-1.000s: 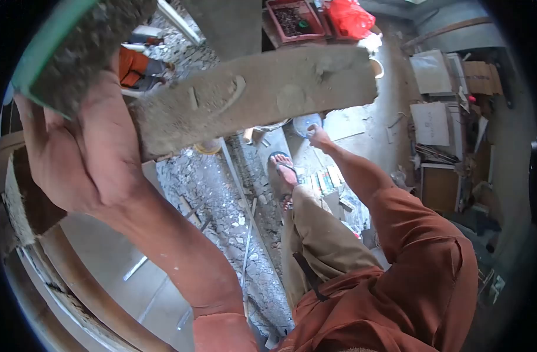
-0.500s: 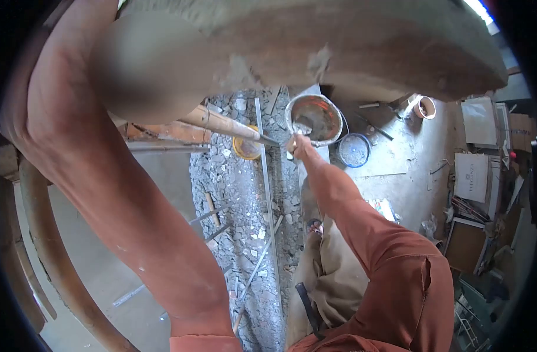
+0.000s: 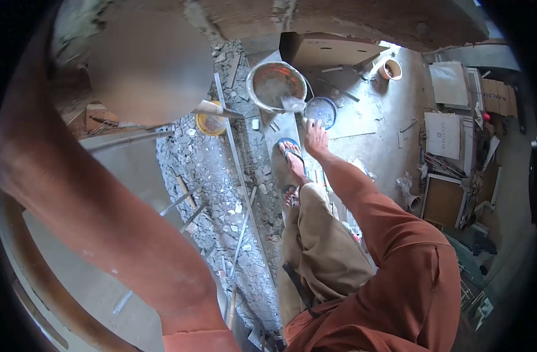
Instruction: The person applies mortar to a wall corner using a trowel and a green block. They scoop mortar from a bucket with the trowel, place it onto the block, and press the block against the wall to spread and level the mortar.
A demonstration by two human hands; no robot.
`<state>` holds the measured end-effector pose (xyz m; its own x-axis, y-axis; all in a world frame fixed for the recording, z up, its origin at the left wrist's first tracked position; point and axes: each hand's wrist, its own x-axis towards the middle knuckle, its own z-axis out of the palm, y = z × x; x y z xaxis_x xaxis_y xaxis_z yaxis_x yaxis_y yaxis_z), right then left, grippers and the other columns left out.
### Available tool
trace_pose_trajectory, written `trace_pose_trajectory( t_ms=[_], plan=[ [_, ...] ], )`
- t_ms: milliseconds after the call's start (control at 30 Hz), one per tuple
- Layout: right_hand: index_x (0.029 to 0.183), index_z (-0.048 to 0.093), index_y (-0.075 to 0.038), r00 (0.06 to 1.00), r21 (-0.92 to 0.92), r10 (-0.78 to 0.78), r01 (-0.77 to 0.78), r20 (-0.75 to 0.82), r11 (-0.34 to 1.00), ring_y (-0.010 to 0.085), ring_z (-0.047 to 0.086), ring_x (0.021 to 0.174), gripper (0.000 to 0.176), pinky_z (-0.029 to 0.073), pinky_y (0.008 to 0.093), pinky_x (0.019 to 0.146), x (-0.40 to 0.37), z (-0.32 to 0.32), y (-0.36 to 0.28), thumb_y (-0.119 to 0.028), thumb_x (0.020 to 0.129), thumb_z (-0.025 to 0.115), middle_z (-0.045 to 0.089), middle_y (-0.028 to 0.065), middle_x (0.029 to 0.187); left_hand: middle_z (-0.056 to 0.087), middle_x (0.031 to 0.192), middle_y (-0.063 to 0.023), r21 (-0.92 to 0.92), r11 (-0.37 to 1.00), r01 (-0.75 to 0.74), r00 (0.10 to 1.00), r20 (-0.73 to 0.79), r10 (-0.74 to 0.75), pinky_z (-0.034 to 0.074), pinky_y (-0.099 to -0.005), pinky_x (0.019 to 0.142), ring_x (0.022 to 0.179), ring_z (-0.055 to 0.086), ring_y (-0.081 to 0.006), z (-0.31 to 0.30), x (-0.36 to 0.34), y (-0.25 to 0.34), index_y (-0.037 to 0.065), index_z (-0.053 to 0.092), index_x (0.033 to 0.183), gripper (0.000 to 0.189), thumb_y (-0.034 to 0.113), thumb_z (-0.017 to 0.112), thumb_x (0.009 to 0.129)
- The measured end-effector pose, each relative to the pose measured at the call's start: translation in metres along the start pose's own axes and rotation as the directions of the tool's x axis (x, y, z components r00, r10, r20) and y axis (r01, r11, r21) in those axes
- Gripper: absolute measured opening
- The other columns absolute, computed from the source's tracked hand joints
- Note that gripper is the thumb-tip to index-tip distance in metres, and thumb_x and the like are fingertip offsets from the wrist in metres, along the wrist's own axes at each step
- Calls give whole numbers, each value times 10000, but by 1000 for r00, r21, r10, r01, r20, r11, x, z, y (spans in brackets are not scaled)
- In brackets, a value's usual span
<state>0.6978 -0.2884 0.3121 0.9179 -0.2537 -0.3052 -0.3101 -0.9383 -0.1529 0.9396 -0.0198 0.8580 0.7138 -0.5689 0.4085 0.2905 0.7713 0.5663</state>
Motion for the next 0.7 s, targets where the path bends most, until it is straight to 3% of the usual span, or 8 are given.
trace_pose_trajectory(
  t_ms=[100,233,300,433,467,500,567,700],
  plan=[
    [1270,480,-38,991,-160,-45,65,127,985,369,620,936,358,484,473,767,-17,11,-1,-133,925,494,527,197,1113,361,1508,-177,-22,1000,5,1000,-2,-5,185,-495,1216,1417,324,-298,-2,6,1,-59,316,1458,480,201,396,1062],
    [1255,496,-34,985,-113,-39,59,166,992,364,606,991,327,472,482,801,-54,-16,19,-114,940,468,543,189,1109,415,1477,-176,-129,992,-5,1000,8,6,217,-499,1204,1391,373,-299,-8,8,4,-62,358,1435,456,194,411,1062],
    [1270,481,-28,991,-28,-83,86,105,996,378,605,970,352,471,508,801,-82,-43,39,-111,928,493,550,202,1074,443,1461,-175,-196,980,-26,1000,0,26,234,-500,1198,1378,398,-300,-10,7,0,-64,379,1424,445,191,418,1062],
    [1215,475,44,950,278,149,-226,275,934,440,598,1014,412,480,535,867,-120,-112,72,-124,851,574,580,292,1087,498,1430,-175,-326,936,-135,989,-101,108,266,-504,1185,1353,447,-301,-11,4,-23,-68,421,1402,423,184,433,1062],
    [1198,463,65,996,301,31,-54,82,952,357,652,964,431,522,495,816,-131,-90,106,-171,869,610,605,275,1062,512,1422,-174,-312,934,-176,979,-158,132,274,-505,1182,1346,459,-302,-8,4,-31,-69,432,1396,418,182,437,1062],
    [1193,480,42,956,573,224,-292,188,766,242,649,814,426,538,420,691,-130,-99,122,-226,907,648,604,178,988,525,1415,-174,-284,930,-234,959,-226,173,282,-506,1179,1340,471,-302,-4,4,-39,-70,442,1391,413,180,441,1061],
    [1342,417,-27,861,926,352,-372,367,-56,120,561,715,526,468,293,537,-132,-177,119,-259,948,677,559,69,950,572,1374,-114,-27,956,-292,875,-410,256,342,-457,1155,1316,503,-253,17,9,-53,-29,473,1386,407,198,490,1049],
    [1320,372,-124,927,865,330,13,178,-502,132,538,695,445,459,295,529,-121,-332,96,-167,967,641,535,48,943,579,1326,-108,64,958,-281,829,-486,276,427,-431,1087,1237,550,-225,20,5,-65,18,466,1387,427,217,556,1020]
  ],
)
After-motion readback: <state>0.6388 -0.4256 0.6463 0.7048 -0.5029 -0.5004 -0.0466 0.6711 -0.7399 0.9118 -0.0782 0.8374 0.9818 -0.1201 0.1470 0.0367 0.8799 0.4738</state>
